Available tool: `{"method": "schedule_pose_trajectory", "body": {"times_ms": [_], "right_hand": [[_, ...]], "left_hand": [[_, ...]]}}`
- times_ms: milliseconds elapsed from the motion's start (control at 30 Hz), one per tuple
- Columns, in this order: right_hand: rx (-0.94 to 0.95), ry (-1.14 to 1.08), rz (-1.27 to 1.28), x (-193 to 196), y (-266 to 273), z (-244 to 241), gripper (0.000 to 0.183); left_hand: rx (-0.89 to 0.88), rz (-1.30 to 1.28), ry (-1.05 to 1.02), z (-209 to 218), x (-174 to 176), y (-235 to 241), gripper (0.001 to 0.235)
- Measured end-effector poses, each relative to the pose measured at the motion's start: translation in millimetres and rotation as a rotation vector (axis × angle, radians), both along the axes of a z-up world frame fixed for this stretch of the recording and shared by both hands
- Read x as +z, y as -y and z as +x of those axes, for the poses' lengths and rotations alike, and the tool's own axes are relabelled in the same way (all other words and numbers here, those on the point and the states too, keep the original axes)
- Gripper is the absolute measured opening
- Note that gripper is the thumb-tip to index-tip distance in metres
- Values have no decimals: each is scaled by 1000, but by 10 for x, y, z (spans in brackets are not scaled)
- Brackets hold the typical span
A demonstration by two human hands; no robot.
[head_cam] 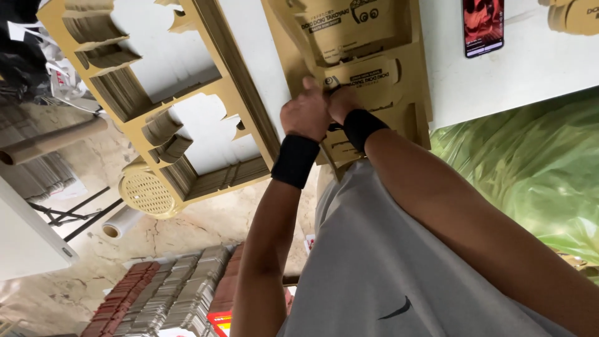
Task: Folding flat cardboard sheets into boxes and stacking them on a table.
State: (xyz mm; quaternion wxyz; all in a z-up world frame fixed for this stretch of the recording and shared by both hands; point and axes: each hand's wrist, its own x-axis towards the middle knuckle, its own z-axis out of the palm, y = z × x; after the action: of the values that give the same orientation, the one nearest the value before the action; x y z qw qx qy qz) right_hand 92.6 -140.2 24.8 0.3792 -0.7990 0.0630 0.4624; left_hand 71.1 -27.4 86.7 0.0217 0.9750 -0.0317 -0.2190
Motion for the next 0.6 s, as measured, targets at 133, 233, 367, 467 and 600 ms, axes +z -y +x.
{"method": "schedule_pose_trajectory", "body": {"times_ms": [133,233,367,467,600], "right_hand": [[-293,-135,133,-301,-114,-99,42],[-451,-213,197,-151,-104,-94,46],[-512,-232,211,-172,-60,-68,41],[-510,-247,191,-353,42,-145,47],[-621,-191,184,-181,74,-100,54]], "left_hand": [[116,-21,-129,11,-170,-298,52],[413,-269,-204,-107,-479,-456,57],[732,-703,-305,-21,-382,-627,61],[902,-998,-326,85,-282,-634,41],[1206,-1257,-423,327,-48,-525,62]]}}
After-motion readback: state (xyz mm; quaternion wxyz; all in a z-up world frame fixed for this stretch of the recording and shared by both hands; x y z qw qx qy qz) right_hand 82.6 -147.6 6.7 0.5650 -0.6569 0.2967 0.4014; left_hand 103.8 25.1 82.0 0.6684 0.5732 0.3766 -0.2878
